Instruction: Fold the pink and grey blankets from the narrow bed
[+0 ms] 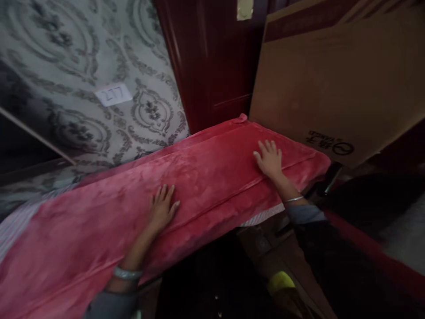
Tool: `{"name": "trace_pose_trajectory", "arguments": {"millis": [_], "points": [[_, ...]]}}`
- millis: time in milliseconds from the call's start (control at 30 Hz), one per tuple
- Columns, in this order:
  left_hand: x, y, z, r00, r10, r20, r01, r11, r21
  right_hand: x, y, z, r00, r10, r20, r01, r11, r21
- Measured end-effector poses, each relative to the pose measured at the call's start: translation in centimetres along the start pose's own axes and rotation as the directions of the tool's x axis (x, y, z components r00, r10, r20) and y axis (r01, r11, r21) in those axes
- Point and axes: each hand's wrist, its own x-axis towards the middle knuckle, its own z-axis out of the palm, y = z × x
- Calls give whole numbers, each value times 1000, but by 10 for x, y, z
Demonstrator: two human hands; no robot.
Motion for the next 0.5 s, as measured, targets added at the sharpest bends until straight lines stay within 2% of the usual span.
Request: {"name": "trace_pose_trajectory", "arguments": {"millis": [33, 100, 200, 267, 400, 467, 500], "points": [[-9, -6, 0, 998, -59, -2, 59, 997, 39, -10, -25, 0, 993, -102, 62, 102, 995, 6], [-28, -11, 3, 992, -125, -1, 125, 989, 83, -33, -67, 2, 947, -247, 205, 248, 969, 20], [-53, -11, 12, 989, -147, -4, 147, 985, 87, -64, -96, 6, 871, -317, 375, 340, 940, 3], [-63, -8, 16, 990, -142, -16, 143, 987, 68, -74, -98, 8, 855, -310, 416, 354, 935, -32], [-78, -1, 19, 989, -145, -20, 145, 989, 5, -78, -85, 14, 854, -295, 428, 351, 934, -58], [-88, -1, 18, 995, -101, -23, 101, 994, -30, -78, -74, 24, 865, -306, 397, 351, 935, -45], [-94, -3, 17, 997, -73, -14, 72, 996, -48, -79, -68, 31, 882, -319, 346, 355, 934, -42]]}}
